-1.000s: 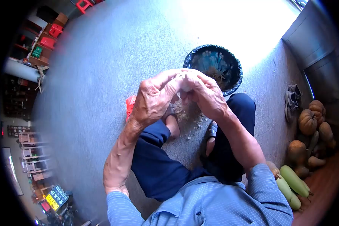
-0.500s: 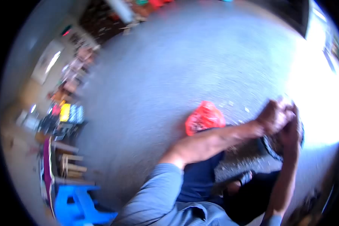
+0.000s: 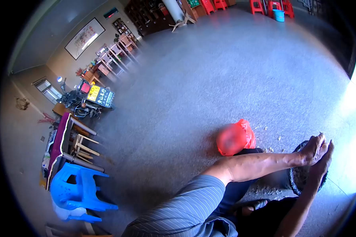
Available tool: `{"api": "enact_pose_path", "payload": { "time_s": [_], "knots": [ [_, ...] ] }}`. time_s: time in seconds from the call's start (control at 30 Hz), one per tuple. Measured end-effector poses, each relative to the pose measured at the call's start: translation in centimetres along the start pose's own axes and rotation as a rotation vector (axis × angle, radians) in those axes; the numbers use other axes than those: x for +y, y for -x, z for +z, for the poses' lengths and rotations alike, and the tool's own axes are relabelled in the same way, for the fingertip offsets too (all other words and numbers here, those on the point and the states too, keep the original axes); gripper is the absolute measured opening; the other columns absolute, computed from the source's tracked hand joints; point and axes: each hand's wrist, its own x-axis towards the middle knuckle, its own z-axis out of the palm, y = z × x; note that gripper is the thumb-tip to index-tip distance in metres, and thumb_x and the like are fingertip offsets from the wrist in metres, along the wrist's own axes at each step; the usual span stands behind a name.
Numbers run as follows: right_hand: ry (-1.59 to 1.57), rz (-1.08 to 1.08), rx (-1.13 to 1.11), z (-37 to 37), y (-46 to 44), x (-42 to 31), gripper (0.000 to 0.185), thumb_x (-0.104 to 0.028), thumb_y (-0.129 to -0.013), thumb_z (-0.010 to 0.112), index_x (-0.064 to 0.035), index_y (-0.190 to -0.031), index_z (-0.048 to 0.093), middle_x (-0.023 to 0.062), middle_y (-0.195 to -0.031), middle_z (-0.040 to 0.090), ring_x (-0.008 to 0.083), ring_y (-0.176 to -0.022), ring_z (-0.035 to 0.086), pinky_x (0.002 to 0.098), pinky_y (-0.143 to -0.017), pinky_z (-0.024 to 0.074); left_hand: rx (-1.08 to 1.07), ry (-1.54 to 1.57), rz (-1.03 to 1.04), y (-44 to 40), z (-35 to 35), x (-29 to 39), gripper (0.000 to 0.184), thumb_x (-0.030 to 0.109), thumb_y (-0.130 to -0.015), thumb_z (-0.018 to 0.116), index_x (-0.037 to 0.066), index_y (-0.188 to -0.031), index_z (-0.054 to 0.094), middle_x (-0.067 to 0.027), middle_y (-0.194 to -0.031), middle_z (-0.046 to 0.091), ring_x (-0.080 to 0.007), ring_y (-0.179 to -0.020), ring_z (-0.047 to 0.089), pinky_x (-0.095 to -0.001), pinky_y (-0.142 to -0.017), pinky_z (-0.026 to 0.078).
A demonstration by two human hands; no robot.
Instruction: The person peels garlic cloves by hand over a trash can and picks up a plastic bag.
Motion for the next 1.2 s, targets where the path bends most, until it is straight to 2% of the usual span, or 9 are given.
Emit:
{"api": "enact_pose_path", "payload": {
  "time_s": [0.23,0.27,0.37,0.4,0.47,0.5,0.7,0.9,1.2],
  "knots": [
    [-0.080,0.032,0.106,3.1,1.6,-0.4,0.045,-0.044,-0.100,0.038,-0.0046,-0.095,0.059,0.0071,-0.086,0.061,0.0181,-0.079,0.058,0.0352,-0.080,0.0488,0.001,-0.091,-0.042,0.3,0.5,0.8,0.024,0.019,-0.090,0.059,-0.003,-0.086,0.050,-0.0277,-0.073,0.062,-0.0314,-0.069,0.068,-0.0413,-0.057,0.048],
    [-0.088,0.002,-0.046,-4.6,-0.7,0.6,0.046,-0.042,-0.101,0.035,-0.0030,-0.103,0.059,0.0099,-0.095,0.064,0.0225,-0.090,0.061,0.0379,-0.091,0.0472,-0.004,-0.088,0.029,0.5,-0.2,1.4,0.024,0.019,-0.087,0.063,-0.002,-0.086,0.053,-0.0237,-0.072,0.063,-0.0255,-0.069,0.067,-0.0386,-0.058,0.049],
    [0.943,-0.573,0.218,-0.9,4.2,2.0,0.036,-0.028,-0.097,0.050,-0.0030,-0.123,0.053,0.0144,-0.115,0.061,0.0253,-0.106,0.058,0.0395,-0.094,0.0457,-0.281,0.256,0.133,0.1,-0.9,-1.6,0.009,0.008,-0.088,0.059,0.001,-0.094,0.058,-0.0083,-0.080,0.062,-0.0140,-0.070,0.061,-0.0272,-0.061,0.055],
    [0.631,-0.450,0.312,0.4,4.4,1.4,0.034,-0.024,-0.095,0.056,-0.0028,-0.120,0.054,0.0141,-0.106,0.063,0.0207,-0.094,0.062,0.0332,-0.081,0.0537,-0.219,0.445,-0.253,0.6,-1.1,0.9,0.011,0.004,-0.090,0.054,0.000,-0.100,0.057,-0.0105,-0.085,0.061,-0.0126,-0.073,0.062,-0.0260,-0.062,0.057],
    [0.055,-0.155,0.553,5.4,2.9,-1.0,0.031,-0.029,-0.097,0.049,0.0001,-0.102,0.055,0.0014,-0.071,0.057,0.0084,-0.049,0.050,0.0177,-0.039,0.0395,-0.338,0.749,-0.242,0.2,-2.0,0.8,0.020,0.008,-0.090,0.055,-0.004,-0.106,0.055,-0.0111,-0.089,0.063,-0.0146,-0.073,0.063,-0.0246,-0.065,0.056],
    [-0.398,0.063,0.252,2.5,2.2,-1.7,0.036,-0.034,-0.099,0.041,-0.0012,-0.092,0.054,-0.0014,-0.062,0.049,0.0088,-0.043,0.044,0.0207,-0.034,0.0340,-0.292,0.693,-0.328,0.2,-1.1,1.5,0.024,0.010,-0.089,0.056,-0.004,-0.108,0.055,-0.0112,-0.090,0.063,-0.0147,-0.073,0.063,-0.0240,-0.065,0.056],
    [-0.356,-0.032,0.363,0.2,1.5,-1.9,0.045,-0.040,-0.101,0.032,-0.0041,-0.085,0.053,0.0040,-0.062,0.051,0.0119,-0.048,0.040,0.0270,-0.043,0.0350,-0.332,0.787,-0.679,-0.8,-0.6,1.4,0.017,0.018,-0.095,0.052,0.002,-0.097,0.057,-0.0076,-0.080,0.061,-0.0146,-0.064,0.061,-0.0245,-0.053,0.052],
    [-0.042,-0.111,0.485,0.8,2.9,-2.8,0.046,-0.043,-0.101,0.034,-0.0049,-0.092,0.057,0.0044,-0.069,0.055,0.0116,-0.051,0.043,0.0276,-0.045,0.0357,-0.364,0.351,-0.426,0.1,0.0,2.2,0.037,0.042,-0.095,0.056,0.006,-0.085,0.055,0.0040,-0.057,0.046,-0.0030,-0.043,0.040,-0.0209,-0.035,0.032],
    [0.255,-0.220,0.404,0.8,3.7,-2.3,0.038,-0.038,-0.098,0.046,-0.0032,-0.092,0.060,0.0007,-0.069,0.054,0.0078,-0.051,0.044,0.0228,-0.044,0.0334,-0.487,-0.361,0.043,-0.7,0.1,2.8,0.038,0.034,-0.094,0.061,-0.003,-0.084,0.065,-0.0085,-0.067,0.066,-0.0078,-0.063,0.059,-0.0281,-0.056,0.048]
  ]
}}
